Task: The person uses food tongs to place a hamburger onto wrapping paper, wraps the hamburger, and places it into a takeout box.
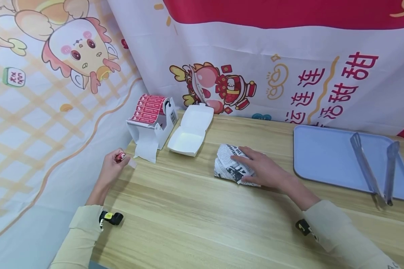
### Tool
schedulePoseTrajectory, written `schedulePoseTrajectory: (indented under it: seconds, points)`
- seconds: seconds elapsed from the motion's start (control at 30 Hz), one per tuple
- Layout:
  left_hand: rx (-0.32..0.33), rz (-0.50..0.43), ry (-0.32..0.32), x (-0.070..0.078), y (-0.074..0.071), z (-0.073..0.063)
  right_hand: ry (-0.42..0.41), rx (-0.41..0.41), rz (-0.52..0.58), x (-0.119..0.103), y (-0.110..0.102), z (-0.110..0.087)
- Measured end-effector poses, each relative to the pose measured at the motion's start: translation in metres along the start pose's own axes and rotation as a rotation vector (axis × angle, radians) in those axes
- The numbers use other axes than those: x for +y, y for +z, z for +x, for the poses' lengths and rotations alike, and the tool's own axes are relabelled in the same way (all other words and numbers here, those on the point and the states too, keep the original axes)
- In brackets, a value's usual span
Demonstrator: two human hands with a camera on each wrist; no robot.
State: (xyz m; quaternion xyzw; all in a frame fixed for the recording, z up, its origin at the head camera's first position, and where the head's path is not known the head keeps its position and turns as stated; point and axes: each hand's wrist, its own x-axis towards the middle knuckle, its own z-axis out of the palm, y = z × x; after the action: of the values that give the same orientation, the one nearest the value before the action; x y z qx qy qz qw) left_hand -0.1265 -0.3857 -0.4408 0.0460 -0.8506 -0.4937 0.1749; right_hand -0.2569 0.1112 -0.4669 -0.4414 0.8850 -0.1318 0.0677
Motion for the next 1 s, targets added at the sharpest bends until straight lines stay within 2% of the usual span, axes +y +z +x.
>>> schedulePoseTrajectory:
  seconds: [0.23,0.47,0.7,0.83,1.0]
  points:
    - [-0.008,0.000,-0.074,0.004,0.001,0.000,-0.006,0.007,0.000,0.000,0.000,0.000]
    - [0.000,-0.016,-0.105,-0.024,0.002,0.007,-0.023,0.034,-0.008,0.000,0.001,-0.001]
    - [-0.034,0.007,-0.127,-0.030,-0.003,0.007,-0.031,0.040,-0.010,0.001,0.000,-0.002]
    - [-0.053,0.011,-0.163,-0.032,-0.005,0.007,-0.028,0.028,-0.002,0.001,-0.001,-0.001]
    - [-0.104,-0.025,-0.184,-0.035,-0.004,0.008,-0.018,0.015,0.011,0.001,0.000,0.000]
